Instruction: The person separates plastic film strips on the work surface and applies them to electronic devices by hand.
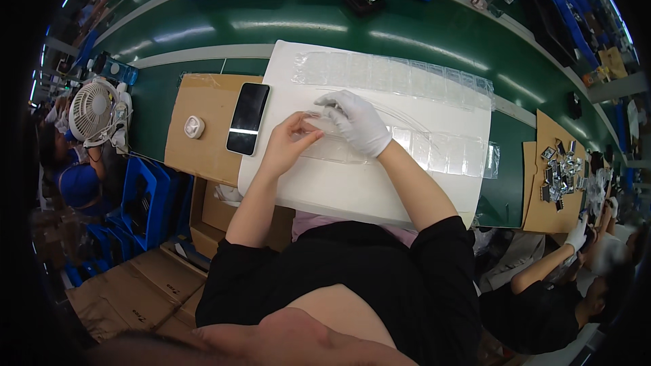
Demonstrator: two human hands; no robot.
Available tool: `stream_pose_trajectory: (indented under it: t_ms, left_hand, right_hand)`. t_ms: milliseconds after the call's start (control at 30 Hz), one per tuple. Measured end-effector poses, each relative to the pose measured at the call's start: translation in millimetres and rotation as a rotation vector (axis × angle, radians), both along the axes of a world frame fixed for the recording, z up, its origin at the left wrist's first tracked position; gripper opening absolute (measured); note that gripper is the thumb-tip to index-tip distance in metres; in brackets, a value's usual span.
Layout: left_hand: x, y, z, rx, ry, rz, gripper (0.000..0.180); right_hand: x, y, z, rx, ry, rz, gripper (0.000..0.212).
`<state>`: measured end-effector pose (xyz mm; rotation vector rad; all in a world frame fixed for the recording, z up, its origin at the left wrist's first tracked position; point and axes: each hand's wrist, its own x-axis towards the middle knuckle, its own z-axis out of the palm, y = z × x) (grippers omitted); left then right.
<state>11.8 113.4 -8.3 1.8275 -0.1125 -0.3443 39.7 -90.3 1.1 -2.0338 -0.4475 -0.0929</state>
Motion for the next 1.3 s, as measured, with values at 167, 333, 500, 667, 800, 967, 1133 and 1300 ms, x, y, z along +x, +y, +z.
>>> stream_pose_trajectory:
  t_ms: [167,333,500,667,800,967,1133,1300]
  left_hand:
    - [4,-2,2,-0.046,0.17,-0.066,0.039]
    - [29,-8,24,0.158,-0.12,-0.121,0.036]
    - [130,-43,53,0.442,-0.582,-0.11,0.038]
    - [261,-69,-15,0.866,-1.026,-0.014,0.05]
    - [279,-67,-32,1.137,-1.01,0.043,0.048]
    - [233,-59,24,0.992,-0.996,-0.022,0.027]
    - [146,-23,50,0.815,-0.905,-0.201,0.028]
    - [81,-29,37,0.598,-0.791,-0.242,0.038]
  right_hand:
    - [-5,-6,4,0.073,0.192,-0.096,0.021]
    - [-14,-13,-3,0.066,0.285,-0.184,0.021]
    - [-11,-17,-12,0.033,0.312,-0.163,0.023]
    - [-27,-33,5,-0.12,-0.174,-0.112,0.026]
    - [-63,-88,32,-0.277,-0.265,-0.195,0.029]
    - [-133,-203,26,-0.405,-0.117,-0.576,0.028]
    - [-158,-234,24,-0.447,-0.067,-0.688,0.031]
    - [-140,-235,26,-0.576,-0.166,-0.65,0.034]
